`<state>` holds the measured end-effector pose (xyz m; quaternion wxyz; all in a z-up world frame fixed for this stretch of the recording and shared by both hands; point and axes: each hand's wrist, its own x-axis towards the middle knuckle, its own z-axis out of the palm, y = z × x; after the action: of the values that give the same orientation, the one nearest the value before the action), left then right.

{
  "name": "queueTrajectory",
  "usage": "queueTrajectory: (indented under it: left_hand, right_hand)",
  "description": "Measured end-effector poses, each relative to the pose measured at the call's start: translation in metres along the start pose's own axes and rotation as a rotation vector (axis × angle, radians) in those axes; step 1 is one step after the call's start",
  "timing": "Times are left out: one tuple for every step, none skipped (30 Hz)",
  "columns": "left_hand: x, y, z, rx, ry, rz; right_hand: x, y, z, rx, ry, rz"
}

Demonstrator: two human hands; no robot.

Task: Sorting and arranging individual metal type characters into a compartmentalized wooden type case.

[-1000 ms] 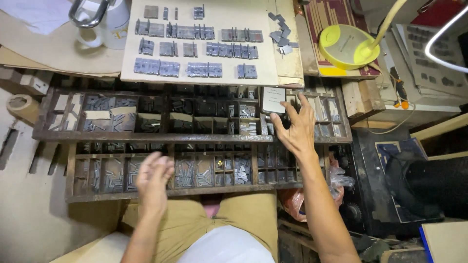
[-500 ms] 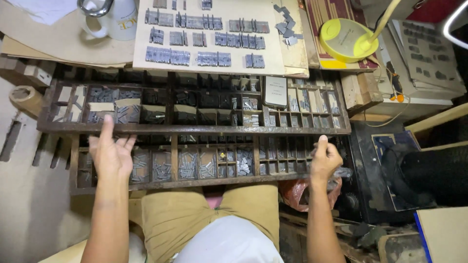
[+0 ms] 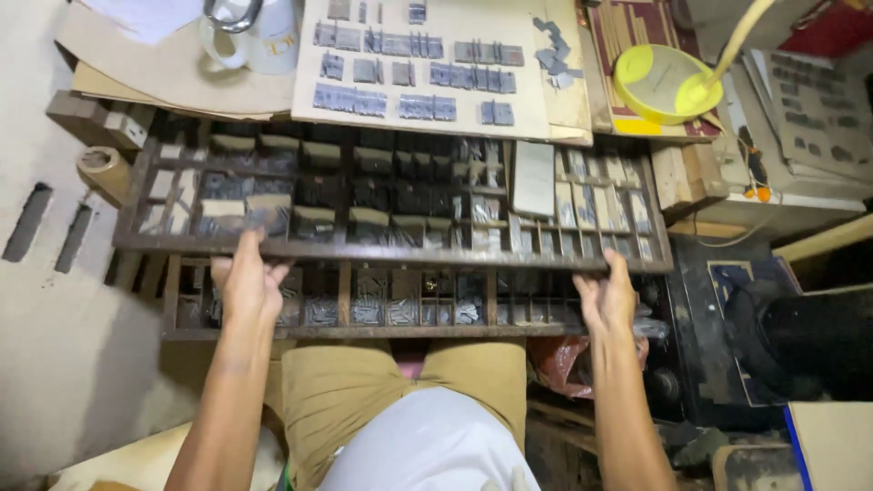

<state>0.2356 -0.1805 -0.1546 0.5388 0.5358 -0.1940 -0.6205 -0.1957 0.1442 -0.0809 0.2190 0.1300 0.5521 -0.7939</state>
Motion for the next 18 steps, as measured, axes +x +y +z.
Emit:
queueTrajectory:
  left_hand:
    - [-0.031,0.020,0.000,0.004,0.008,-0.005]
    - [-0.061,0.039,0.002,0.004,0.001,-0.029]
    - [-0.093,0.055,0.001,0.009,-0.005,-0.061]
    - [-0.088,0.043,-0.020,0.018,0.005,-0.074]
    - [-0.083,0.032,-0.041,0.049,0.021,-0.068]
    - [-0.079,0.020,-0.062,0.080,0.037,-0.061]
    - [-0.097,0.032,-0.058,0.090,0.032,-0.069]
    - [-0.115,0.045,-0.054,0.176,0.112,-0.123]
    - [-0.132,0.058,-0.050,0.260,0.191,-0.173]
    - [-0.128,0.048,-0.058,0.269,0.186,-0.178]
    - [-0.125,0.040,-0.069,0.278,0.180,-0.138]
    - [-0.122,0.032,-0.080,0.287,0.174,-0.099]
    - [-0.123,0.032,-0.081,0.292,0.171,-0.102]
    - [-0.124,0.033,-0.082,0.279,0.190,-0.114]
    - [-0.124,0.035,-0.081,0.262,0.211,-0.125]
    - [-0.132,0.040,-0.082,0.264,0.209,-0.127]
    - [-0.140,0.044,-0.082,0.263,0.210,-0.146]
    - [-0.147,0.048,-0.081,0.261,0.210,-0.165]
  right_hand:
    - [-0.007,0.001,-0.011,-0.008,0.003,0.005]
    - [-0.012,0.003,-0.022,-0.038,0.003,0.005]
    - [-0.020,0.005,-0.039,-0.073,0.010,0.006]
    - [-0.030,0.004,-0.044,-0.086,0.021,0.013]
    - [-0.043,0.004,-0.051,-0.079,0.020,0.009]
    - [-0.056,0.003,-0.059,-0.071,0.020,0.004]
    - [-0.063,0.005,-0.067,-0.071,0.034,0.004]
    - [-0.072,0.007,-0.074,-0.068,0.008,-0.005]
    - [-0.081,0.010,-0.080,-0.063,-0.023,-0.015]
    - [-0.084,0.010,-0.082,-0.061,-0.012,-0.016]
    - [-0.088,0.010,-0.084,-0.057,-0.012,-0.010]
    - [-0.092,0.011,-0.085,-0.053,-0.013,-0.005]
    - [-0.091,0.013,-0.091,-0.053,-0.006,-0.005]
    - [-0.090,0.014,-0.095,-0.059,0.004,-0.004]
    - [-0.087,0.015,-0.097,-0.064,0.011,-0.004]
    - [-0.095,0.014,-0.098,-0.064,0.014,-0.004]
    - [-0.101,0.011,-0.099,-0.079,-0.011,-0.009]
    - [-0.107,0.010,-0.098,-0.093,-0.035,-0.014]
